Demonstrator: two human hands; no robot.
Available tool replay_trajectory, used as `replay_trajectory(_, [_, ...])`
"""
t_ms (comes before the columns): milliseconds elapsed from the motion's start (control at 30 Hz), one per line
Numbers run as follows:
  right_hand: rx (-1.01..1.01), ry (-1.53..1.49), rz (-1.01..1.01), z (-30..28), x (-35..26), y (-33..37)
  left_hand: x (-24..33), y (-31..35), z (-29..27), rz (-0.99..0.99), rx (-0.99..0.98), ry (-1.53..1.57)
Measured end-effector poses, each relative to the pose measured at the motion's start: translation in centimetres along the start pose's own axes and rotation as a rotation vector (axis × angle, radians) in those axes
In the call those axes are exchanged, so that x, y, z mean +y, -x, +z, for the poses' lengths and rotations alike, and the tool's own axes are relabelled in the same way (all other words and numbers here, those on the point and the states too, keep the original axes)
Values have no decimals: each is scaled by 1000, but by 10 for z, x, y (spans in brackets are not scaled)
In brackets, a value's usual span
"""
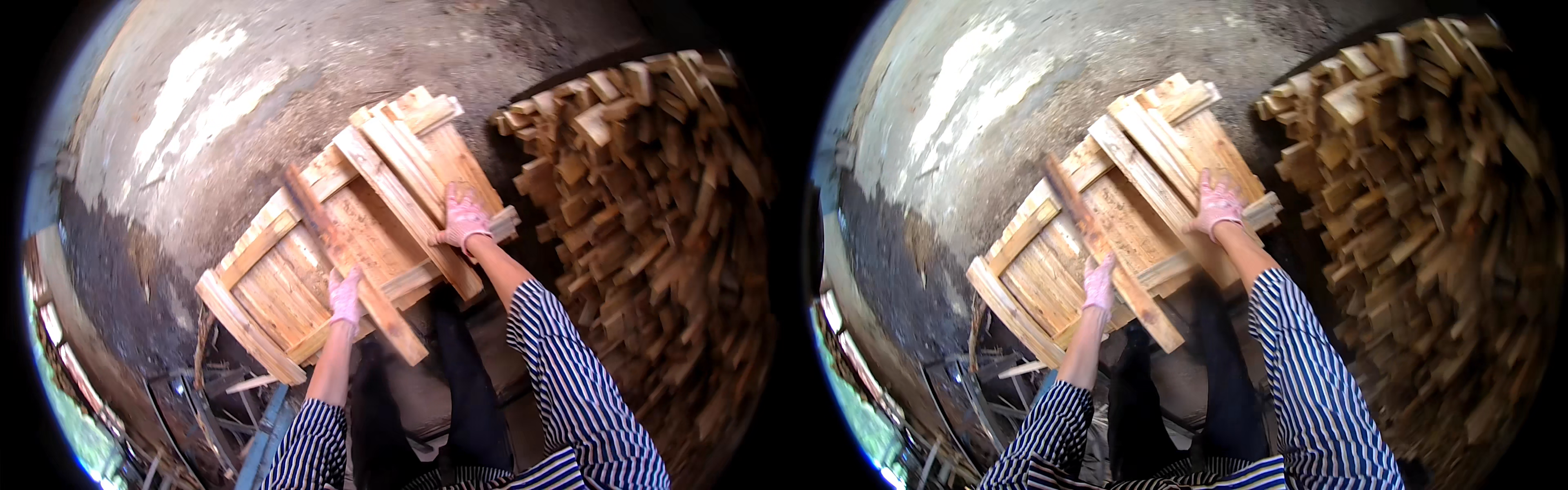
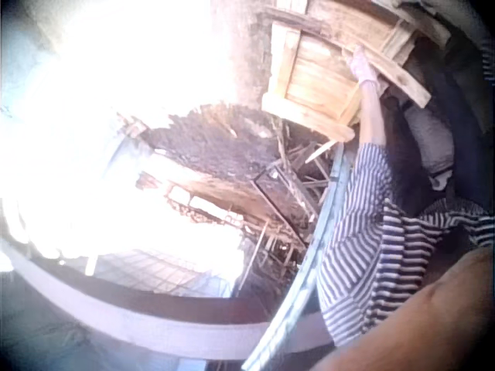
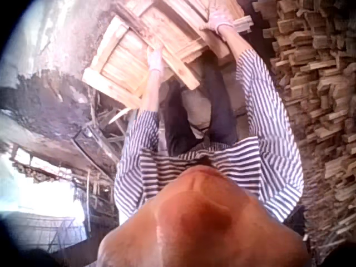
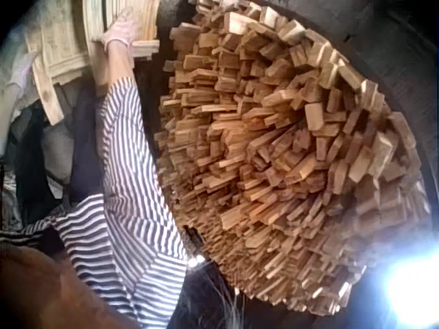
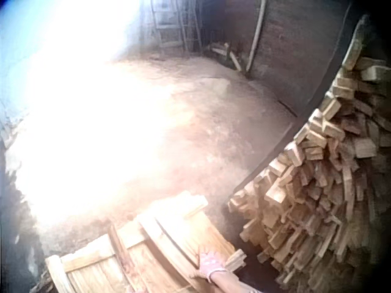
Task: The person repeatedly picks up small wooden planks from a large pile and places them onto a wooden pallet on the ground. They arrange the planks in neat rows, building up a stack layer by layer.
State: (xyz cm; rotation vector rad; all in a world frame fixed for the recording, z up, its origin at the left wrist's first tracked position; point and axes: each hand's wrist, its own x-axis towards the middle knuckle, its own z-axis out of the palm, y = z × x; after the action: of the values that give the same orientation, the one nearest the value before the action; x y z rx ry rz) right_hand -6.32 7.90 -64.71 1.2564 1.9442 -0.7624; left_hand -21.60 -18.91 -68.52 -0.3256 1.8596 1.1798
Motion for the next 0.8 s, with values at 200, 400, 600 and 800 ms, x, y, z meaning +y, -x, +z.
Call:
replay_trajectory(200, [72,-243,-300,40,-24,106,34,39,-53,-124,-129,223])
replay_trajectory(400, [-116,-661,-177,97,-12,340,55,175,4,-116,-339,83])
replay_trajectory(600, [255,-1134,267,204,-4,515,25,301,-3,-220,-852,-373])
replay_trajectory(800, [335,-1052,820,256,36,567,37,270,-15,60,-829,-732])
